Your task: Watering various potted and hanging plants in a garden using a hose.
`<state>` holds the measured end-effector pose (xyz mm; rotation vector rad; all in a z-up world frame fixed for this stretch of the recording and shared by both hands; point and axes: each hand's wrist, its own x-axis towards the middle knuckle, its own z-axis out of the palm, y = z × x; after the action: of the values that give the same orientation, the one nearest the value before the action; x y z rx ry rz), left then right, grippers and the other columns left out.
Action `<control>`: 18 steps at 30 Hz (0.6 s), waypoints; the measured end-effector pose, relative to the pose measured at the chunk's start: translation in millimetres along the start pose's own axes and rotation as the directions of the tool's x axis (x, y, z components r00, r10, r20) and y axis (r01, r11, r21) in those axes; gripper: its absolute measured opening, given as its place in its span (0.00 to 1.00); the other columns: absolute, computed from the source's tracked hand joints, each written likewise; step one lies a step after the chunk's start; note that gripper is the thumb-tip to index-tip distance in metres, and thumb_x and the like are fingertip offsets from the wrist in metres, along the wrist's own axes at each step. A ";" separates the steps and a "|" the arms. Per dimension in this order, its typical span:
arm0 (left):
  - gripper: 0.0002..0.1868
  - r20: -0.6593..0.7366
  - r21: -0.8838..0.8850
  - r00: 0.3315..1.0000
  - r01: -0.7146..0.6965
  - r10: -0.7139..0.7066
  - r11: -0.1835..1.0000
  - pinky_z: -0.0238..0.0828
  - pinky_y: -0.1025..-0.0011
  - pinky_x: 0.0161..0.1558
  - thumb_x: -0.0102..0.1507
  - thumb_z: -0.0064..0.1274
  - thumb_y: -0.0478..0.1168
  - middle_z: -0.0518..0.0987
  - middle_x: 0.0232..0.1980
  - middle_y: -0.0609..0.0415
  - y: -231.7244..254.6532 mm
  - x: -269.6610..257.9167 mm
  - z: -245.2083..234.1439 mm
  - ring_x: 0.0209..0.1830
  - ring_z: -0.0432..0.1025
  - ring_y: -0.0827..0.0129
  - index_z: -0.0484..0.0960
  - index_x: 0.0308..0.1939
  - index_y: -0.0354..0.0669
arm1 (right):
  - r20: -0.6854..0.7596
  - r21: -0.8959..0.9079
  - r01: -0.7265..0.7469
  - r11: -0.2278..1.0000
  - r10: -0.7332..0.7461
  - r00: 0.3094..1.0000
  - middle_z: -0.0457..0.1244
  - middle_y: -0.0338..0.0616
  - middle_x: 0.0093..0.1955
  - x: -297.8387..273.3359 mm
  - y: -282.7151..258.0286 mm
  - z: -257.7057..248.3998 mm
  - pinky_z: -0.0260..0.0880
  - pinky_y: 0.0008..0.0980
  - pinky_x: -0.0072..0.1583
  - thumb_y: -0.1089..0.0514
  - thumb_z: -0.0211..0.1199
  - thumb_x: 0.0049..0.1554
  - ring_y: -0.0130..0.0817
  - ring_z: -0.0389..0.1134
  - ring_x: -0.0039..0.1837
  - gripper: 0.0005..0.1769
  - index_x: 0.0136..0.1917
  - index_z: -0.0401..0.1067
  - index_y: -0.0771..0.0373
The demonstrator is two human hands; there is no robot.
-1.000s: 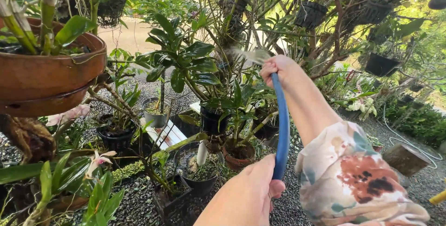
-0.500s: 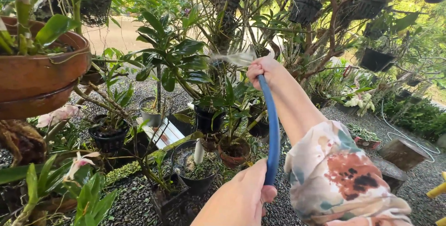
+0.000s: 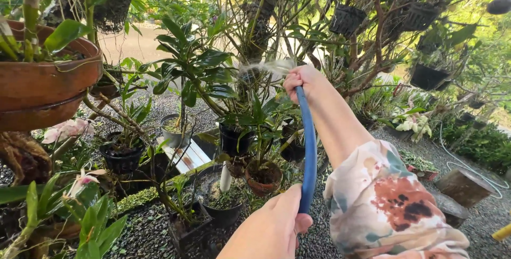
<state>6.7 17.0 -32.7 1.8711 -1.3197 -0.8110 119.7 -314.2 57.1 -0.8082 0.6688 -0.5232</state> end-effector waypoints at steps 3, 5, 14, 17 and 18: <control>0.27 -0.011 -0.030 0.999 -0.035 0.035 0.999 0.71 0.71 0.50 0.70 0.37 0.42 0.71 0.66 0.55 12.7 -0.7 -0.4 0.61 0.75 0.79 0.56 0.74 0.52 | 0.015 0.003 0.166 0.986 -0.166 0.986 0.53 0.32 0.26 -41.1 -9.2 7.6 0.47 0.12 0.18 0.62 0.42 0.70 0.15 0.47 0.21 0.24 0.77 0.65 0.63; 0.29 -0.042 -0.024 0.998 -0.046 0.045 0.999 0.72 0.69 0.52 0.70 0.33 0.42 0.72 0.66 0.56 13.1 5.9 6.2 0.59 0.77 0.78 0.54 0.76 0.55 | 0.009 -0.008 0.232 0.973 -0.232 0.973 0.52 0.32 0.26 -61.6 -24.0 12.3 0.46 0.12 0.18 0.65 0.41 0.70 0.16 0.47 0.20 0.22 0.73 0.64 0.64; 0.34 -0.066 0.047 0.981 -0.180 0.183 0.983 0.72 0.67 0.51 0.63 0.44 0.46 0.72 0.66 0.59 50.8 4.3 10.8 0.62 0.78 0.81 0.57 0.73 0.55 | 0.109 0.060 0.389 0.919 -0.394 0.913 0.50 0.31 0.27 -123.0 -102.9 4.0 0.46 0.12 0.19 0.65 0.40 0.70 0.16 0.46 0.22 0.10 0.58 0.63 0.64; 0.46 -0.055 0.082 0.970 -0.232 0.237 0.969 0.70 0.65 0.51 0.57 0.54 0.56 0.73 0.66 0.59 61.3 2.3 18.8 0.60 0.77 0.78 0.53 0.76 0.56 | 0.144 0.092 0.376 0.922 -0.386 0.911 0.50 0.31 0.27 -138.5 -116.5 -2.5 0.45 0.12 0.19 0.61 0.42 0.71 0.15 0.45 0.22 0.09 0.48 0.59 0.60; 0.46 -0.067 0.082 0.966 -0.243 0.249 0.967 0.71 0.65 0.50 0.56 0.53 0.58 0.74 0.64 0.60 64.7 1.3 22.1 0.59 0.78 0.78 0.54 0.76 0.57 | 0.154 0.091 0.365 0.927 -0.375 0.914 0.49 0.31 0.26 -144.7 -119.0 -4.5 0.45 0.12 0.19 0.59 0.43 0.72 0.14 0.45 0.22 0.13 0.43 0.58 0.59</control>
<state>-44.2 -3.7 8.0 1.7308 -1.5138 -0.5630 -2.0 -291.9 197.8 -0.9168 0.3395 -0.8050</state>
